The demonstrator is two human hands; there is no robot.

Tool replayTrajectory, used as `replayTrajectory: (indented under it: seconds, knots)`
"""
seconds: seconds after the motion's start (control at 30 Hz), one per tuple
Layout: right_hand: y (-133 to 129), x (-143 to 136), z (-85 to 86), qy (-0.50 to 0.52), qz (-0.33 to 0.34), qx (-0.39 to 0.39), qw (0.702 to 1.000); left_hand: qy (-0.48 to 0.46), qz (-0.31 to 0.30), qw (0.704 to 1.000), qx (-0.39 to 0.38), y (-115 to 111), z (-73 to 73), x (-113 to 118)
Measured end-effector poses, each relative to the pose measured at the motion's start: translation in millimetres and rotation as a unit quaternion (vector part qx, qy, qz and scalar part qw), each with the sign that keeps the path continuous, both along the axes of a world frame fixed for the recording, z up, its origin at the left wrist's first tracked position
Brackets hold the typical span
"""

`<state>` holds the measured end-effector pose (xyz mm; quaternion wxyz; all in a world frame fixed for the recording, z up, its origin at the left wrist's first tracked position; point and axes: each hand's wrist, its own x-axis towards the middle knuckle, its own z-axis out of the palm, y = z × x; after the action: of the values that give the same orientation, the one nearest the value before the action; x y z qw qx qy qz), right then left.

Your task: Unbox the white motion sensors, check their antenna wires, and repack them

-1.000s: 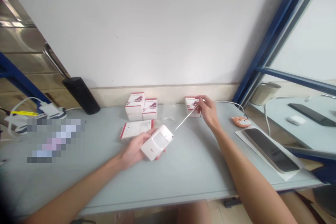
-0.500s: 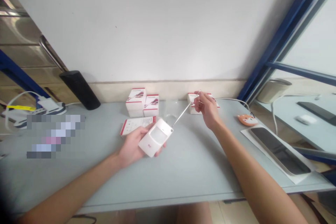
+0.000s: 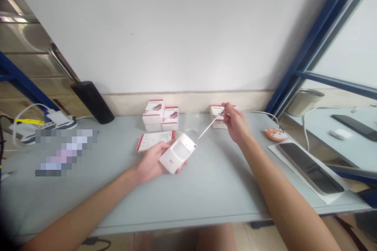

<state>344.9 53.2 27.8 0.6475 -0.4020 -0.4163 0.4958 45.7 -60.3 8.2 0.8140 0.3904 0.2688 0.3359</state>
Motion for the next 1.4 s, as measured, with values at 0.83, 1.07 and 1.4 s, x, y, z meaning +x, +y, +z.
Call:
replayTrajectory:
  seconds: [0.83, 1.07, 1.4]
  knots:
    - [3.5, -4.5, -4.1, 0.032, -0.037, -0.003, 0.999, -0.032, -0.039, 0.999, -0.003, -0.3, 12.7, -6.0]
    - [1.0, -3.4, -4.9, 0.014, -0.040, 0.000, 0.999, -0.019, -0.025, 1.000, 0.005, -1.3, 14.0, -5.7]
    - [-17.6, -27.8, 0.1, -0.206, -0.161, 0.065, 0.963, 0.015, 0.059, 0.998, 0.011, -9.4, 19.4, -4.1]
